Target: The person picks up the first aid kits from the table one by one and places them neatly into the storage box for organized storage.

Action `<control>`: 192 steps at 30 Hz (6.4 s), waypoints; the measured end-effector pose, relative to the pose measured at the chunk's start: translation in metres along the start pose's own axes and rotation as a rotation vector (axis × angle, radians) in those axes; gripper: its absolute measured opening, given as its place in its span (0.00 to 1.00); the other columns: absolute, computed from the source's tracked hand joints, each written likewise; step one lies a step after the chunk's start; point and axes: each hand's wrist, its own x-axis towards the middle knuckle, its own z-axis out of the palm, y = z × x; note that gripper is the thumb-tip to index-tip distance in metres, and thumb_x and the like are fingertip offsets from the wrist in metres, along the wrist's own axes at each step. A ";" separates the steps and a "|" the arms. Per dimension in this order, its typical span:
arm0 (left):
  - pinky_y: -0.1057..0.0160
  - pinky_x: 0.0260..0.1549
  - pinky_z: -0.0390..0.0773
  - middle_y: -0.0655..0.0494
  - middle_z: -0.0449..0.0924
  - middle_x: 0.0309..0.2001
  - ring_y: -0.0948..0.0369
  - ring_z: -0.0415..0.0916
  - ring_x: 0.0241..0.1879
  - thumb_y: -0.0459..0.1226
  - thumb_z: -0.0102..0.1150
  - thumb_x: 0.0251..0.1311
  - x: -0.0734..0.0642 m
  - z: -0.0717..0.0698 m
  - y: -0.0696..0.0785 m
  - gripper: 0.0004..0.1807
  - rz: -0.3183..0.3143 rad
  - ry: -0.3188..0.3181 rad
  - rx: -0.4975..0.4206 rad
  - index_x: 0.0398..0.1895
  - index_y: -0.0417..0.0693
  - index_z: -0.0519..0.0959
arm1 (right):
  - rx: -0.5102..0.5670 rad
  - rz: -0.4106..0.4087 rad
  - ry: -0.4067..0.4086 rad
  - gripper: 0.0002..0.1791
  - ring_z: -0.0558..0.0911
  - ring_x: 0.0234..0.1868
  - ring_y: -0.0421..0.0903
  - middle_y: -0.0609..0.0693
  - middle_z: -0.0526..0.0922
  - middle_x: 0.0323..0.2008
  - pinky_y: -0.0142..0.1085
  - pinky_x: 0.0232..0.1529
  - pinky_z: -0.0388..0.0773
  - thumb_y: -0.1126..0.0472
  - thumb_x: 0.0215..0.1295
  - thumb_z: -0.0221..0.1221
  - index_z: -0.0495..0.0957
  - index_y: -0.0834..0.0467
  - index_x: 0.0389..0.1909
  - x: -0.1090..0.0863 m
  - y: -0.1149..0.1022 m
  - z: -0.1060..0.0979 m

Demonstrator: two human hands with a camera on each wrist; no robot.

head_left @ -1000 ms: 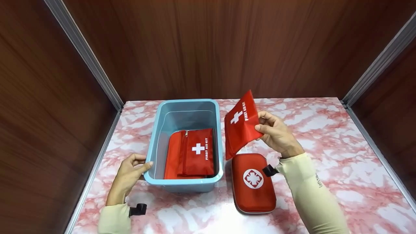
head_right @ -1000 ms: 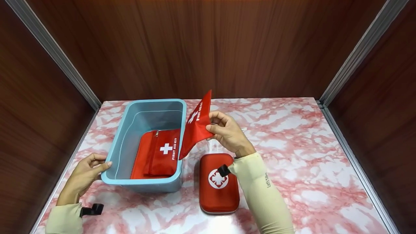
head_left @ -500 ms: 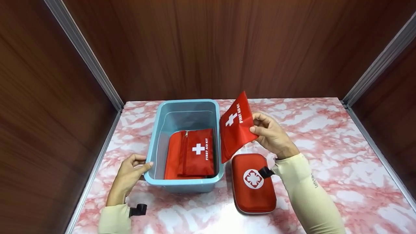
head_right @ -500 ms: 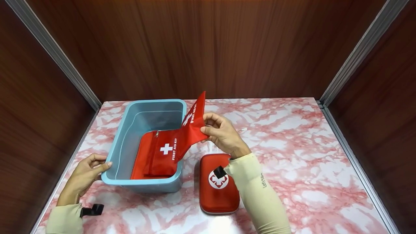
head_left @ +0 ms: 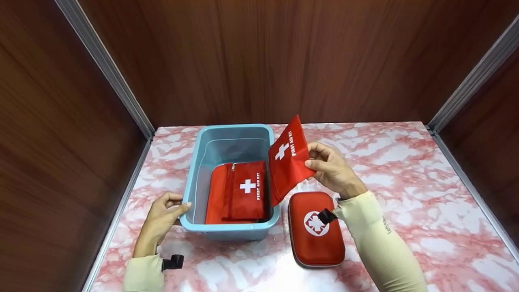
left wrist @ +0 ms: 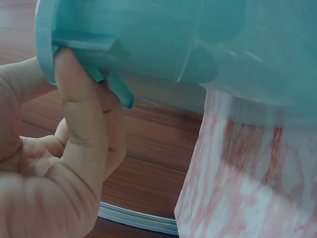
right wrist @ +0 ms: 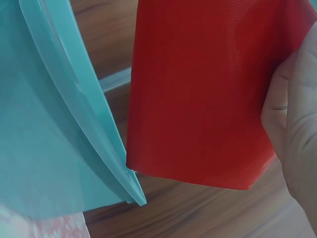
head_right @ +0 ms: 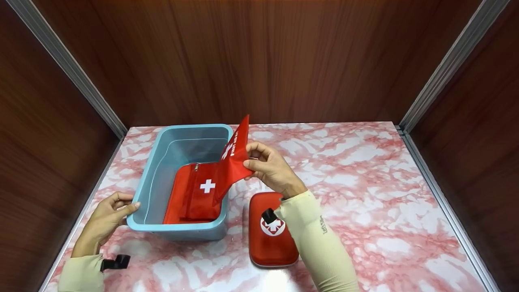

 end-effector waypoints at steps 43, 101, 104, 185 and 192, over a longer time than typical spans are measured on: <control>0.65 0.22 0.80 0.49 0.78 0.37 0.63 0.77 0.25 0.25 0.63 0.61 0.000 -0.001 0.002 0.16 0.000 0.016 0.011 0.49 0.29 0.70 | -0.015 0.090 0.016 0.10 0.80 0.42 0.46 0.52 0.79 0.40 0.33 0.38 0.83 0.74 0.66 0.58 0.80 0.57 0.43 0.010 0.024 0.004; 0.64 0.24 0.81 0.49 0.78 0.36 0.62 0.79 0.28 0.23 0.61 0.61 0.001 0.000 -0.001 0.14 -0.003 0.012 -0.004 0.47 0.29 0.70 | 0.120 0.043 -0.175 0.17 0.82 0.48 0.47 0.55 0.78 0.51 0.39 0.45 0.83 0.72 0.76 0.45 0.73 0.60 0.60 -0.020 0.023 -0.034; 0.64 0.24 0.81 0.49 0.78 0.36 0.62 0.79 0.28 0.23 0.61 0.61 0.001 0.000 -0.001 0.14 -0.001 0.008 -0.004 0.47 0.29 0.71 | 0.118 0.031 -0.164 0.18 0.82 0.49 0.48 0.56 0.77 0.52 0.40 0.45 0.84 0.71 0.77 0.45 0.72 0.60 0.62 -0.022 0.022 -0.036; 0.63 0.25 0.82 0.49 0.78 0.35 0.62 0.79 0.27 0.23 0.61 0.61 0.000 0.001 0.001 0.14 0.005 0.010 0.002 0.47 0.28 0.70 | -0.158 0.217 0.240 0.22 0.76 0.59 0.48 0.54 0.73 0.60 0.48 0.56 0.78 0.66 0.79 0.43 0.65 0.46 0.68 -0.110 0.034 -0.110; 0.63 0.24 0.82 0.49 0.78 0.35 0.62 0.79 0.27 0.23 0.61 0.61 0.000 0.000 0.000 0.14 0.000 0.007 -0.004 0.47 0.28 0.70 | -0.237 0.290 0.338 0.21 0.74 0.60 0.49 0.54 0.72 0.60 0.51 0.57 0.74 0.63 0.77 0.48 0.65 0.46 0.67 -0.117 0.039 -0.111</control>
